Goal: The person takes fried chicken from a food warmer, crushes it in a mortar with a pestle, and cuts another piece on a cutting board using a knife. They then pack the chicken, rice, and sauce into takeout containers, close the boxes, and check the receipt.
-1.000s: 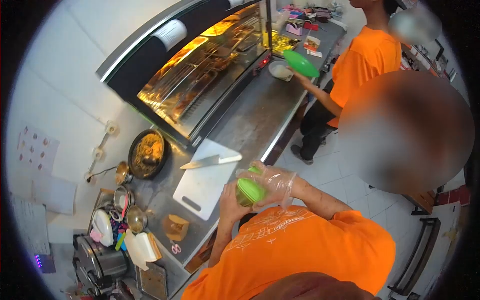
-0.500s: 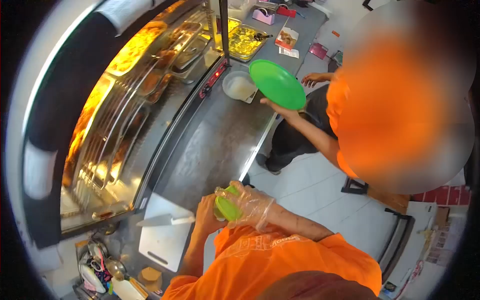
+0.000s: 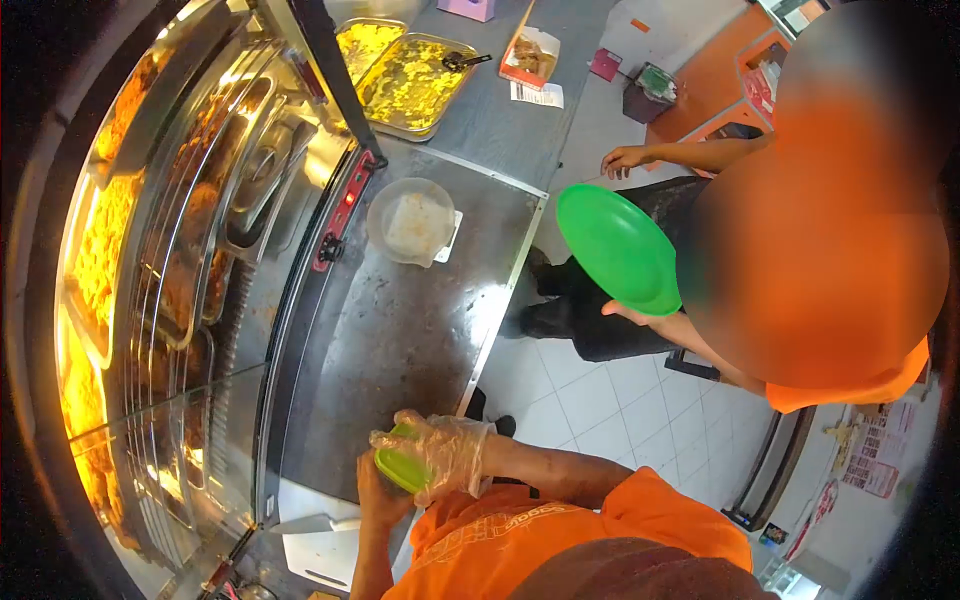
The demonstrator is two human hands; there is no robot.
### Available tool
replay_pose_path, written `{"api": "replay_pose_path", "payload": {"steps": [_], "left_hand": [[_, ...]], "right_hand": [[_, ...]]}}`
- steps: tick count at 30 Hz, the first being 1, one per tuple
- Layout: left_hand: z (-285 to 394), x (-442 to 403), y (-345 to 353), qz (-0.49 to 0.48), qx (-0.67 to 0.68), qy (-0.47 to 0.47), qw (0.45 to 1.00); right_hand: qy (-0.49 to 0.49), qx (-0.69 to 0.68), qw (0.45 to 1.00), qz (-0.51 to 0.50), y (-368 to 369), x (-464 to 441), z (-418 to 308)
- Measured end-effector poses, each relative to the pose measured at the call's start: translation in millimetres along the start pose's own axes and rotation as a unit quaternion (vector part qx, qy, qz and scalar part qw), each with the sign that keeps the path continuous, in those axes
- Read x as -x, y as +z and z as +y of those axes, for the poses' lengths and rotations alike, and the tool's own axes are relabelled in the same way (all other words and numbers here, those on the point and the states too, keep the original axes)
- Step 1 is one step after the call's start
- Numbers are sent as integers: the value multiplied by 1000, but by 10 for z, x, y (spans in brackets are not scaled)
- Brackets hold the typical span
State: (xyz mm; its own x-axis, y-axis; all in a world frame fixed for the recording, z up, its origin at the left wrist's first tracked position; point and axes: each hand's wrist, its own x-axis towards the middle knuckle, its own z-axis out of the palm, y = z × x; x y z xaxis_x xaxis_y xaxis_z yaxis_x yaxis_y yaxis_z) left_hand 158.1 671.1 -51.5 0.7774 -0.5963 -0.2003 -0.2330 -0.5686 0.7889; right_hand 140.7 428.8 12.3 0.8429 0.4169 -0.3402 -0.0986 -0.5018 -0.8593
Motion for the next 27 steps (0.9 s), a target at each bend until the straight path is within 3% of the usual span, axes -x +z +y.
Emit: {"api": "replay_pose_path", "payload": {"steps": [7, 11, 13, 17, 20, 21, 27], "left_hand": [[30, -90, 82, -20, -8, -3, 1000], [177, -11, 53, -24, -33, 43, 998], [175, 114, 29, -5, -44, 73, 996], [-72, 799, 35, 56, -45, 61, 996], [315, 1666, -329, 174, -99, 61, 978], [149, 2068, -295, 245, -125, 61, 959], [457, 4003, -219, 345, -128, -130, 921]], "right_hand": [[11, -14, 1000, 5, -46, 56, 148], [22, -13, 1000, 13, 4, 238, -18], [-28, 31, 998, 46, 149, 252, -12], [-124, 139, 977, 108, 762, 452, -376], [-148, 122, 981, 27, 1152, 502, -986], [-196, 118, 973, 13, 1402, 462, -1096], [-341, 93, 929, -106, 2792, 630, -1754]]}}
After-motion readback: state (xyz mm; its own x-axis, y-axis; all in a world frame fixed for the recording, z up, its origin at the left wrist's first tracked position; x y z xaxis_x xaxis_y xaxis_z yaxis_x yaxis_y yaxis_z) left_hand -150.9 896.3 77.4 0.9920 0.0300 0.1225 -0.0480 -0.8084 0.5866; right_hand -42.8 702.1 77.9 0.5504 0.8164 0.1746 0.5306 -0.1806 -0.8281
